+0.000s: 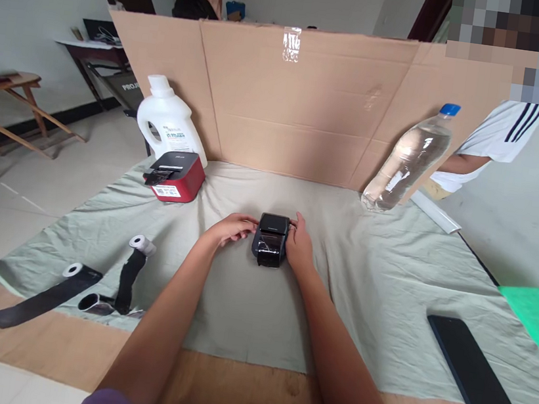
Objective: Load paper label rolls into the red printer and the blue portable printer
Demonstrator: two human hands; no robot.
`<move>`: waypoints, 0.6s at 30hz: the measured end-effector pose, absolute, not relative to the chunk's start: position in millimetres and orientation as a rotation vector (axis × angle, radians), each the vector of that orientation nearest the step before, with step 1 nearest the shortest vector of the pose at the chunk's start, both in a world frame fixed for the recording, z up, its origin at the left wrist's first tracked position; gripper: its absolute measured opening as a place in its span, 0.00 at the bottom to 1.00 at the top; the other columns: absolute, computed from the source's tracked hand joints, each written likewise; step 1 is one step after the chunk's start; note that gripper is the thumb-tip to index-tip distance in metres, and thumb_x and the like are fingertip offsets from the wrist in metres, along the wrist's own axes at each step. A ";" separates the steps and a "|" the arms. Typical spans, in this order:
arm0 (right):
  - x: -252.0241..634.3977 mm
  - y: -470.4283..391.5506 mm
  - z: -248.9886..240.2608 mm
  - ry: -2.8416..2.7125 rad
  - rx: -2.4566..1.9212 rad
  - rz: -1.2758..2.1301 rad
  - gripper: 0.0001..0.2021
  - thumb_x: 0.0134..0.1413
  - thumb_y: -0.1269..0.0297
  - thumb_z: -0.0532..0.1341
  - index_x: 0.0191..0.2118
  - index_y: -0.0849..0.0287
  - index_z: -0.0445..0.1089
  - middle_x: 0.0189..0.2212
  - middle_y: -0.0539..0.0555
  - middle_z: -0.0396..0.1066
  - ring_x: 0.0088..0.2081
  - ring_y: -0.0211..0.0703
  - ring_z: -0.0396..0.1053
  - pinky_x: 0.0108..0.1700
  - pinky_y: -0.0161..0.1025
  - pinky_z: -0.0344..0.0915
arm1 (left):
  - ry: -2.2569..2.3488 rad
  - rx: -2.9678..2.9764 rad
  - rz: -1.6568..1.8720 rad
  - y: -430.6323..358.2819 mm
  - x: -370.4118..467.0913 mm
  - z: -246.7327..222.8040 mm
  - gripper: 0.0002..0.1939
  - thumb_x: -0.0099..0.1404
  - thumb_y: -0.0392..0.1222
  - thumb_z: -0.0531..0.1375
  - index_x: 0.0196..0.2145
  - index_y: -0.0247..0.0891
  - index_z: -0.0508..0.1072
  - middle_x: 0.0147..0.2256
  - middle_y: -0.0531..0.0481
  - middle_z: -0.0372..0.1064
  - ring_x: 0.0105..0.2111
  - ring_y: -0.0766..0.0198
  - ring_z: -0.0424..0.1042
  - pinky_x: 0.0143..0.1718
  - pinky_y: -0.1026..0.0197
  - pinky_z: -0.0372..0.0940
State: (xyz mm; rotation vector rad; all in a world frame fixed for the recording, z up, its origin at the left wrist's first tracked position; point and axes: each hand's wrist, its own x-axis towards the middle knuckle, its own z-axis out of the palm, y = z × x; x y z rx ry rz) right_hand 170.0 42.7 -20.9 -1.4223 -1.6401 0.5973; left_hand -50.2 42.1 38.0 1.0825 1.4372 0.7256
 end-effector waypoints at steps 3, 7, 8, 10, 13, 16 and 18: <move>170.2 43.5 -21.7 -1.640 -1.415 0.599 0.27 0.66 0.60 0.47 0.68 0.57 0.54 0.55 0.61 0.74 0.54 0.56 0.73 0.58 0.56 0.67 | 1.368 1.186 0.721 39.8 -55.7 42.0 0.17 0.54 0.35 0.63 0.43 0.34 0.81 0.29 0.51 0.73 0.20 0.74 0.57 0.18 0.69 0.44; 170.3 43.3 -21.9 -1.646 -1.408 0.612 0.27 0.66 0.60 0.47 0.69 0.58 0.53 0.56 0.62 0.73 0.54 0.57 0.73 0.59 0.58 0.66 | 1.295 1.300 0.671 34.0 -59.5 54.4 0.24 0.55 0.37 0.64 0.51 0.36 0.80 0.27 0.52 0.72 0.20 0.73 0.53 0.20 0.67 0.45; 170.2 43.0 -21.7 -1.646 -1.404 0.613 0.27 0.66 0.60 0.46 0.69 0.58 0.53 0.56 0.62 0.73 0.54 0.57 0.73 0.59 0.58 0.66 | 1.295 1.311 0.653 32.4 -59.2 58.0 0.25 0.55 0.37 0.63 0.52 0.36 0.79 0.27 0.53 0.72 0.20 0.72 0.53 0.20 0.67 0.45; 170.0 42.2 -21.1 -1.643 -1.400 0.613 0.27 0.66 0.60 0.46 0.69 0.57 0.53 0.56 0.61 0.73 0.55 0.57 0.73 0.59 0.58 0.65 | 1.320 1.315 0.624 29.8 -58.0 63.8 0.26 0.55 0.35 0.61 0.53 0.36 0.79 0.25 0.54 0.71 0.20 0.72 0.52 0.20 0.67 0.45; 169.6 41.0 -19.4 -1.637 -1.405 0.619 0.27 0.66 0.61 0.46 0.69 0.57 0.52 0.56 0.61 0.73 0.55 0.57 0.72 0.59 0.59 0.65 | 1.328 1.294 0.636 30.0 -56.8 64.3 0.29 0.55 0.33 0.59 0.55 0.38 0.78 0.25 0.54 0.70 0.19 0.72 0.52 0.19 0.67 0.45; 169.3 40.0 -17.5 -1.640 -1.410 0.638 0.28 0.67 0.60 0.46 0.70 0.58 0.51 0.57 0.61 0.73 0.55 0.57 0.72 0.59 0.59 0.65 | 1.319 1.287 0.693 36.6 -54.0 52.2 0.33 0.55 0.31 0.57 0.59 0.43 0.74 0.24 0.56 0.70 0.19 0.71 0.55 0.20 0.68 0.48; 169.1 39.4 -16.6 -1.653 -1.407 0.641 0.28 0.67 0.60 0.46 0.70 0.58 0.50 0.57 0.61 0.72 0.56 0.57 0.72 0.60 0.59 0.65 | 1.322 1.319 0.754 42.7 -49.4 39.7 0.36 0.55 0.28 0.56 0.62 0.44 0.72 0.26 0.55 0.73 0.22 0.69 0.64 0.24 0.69 0.56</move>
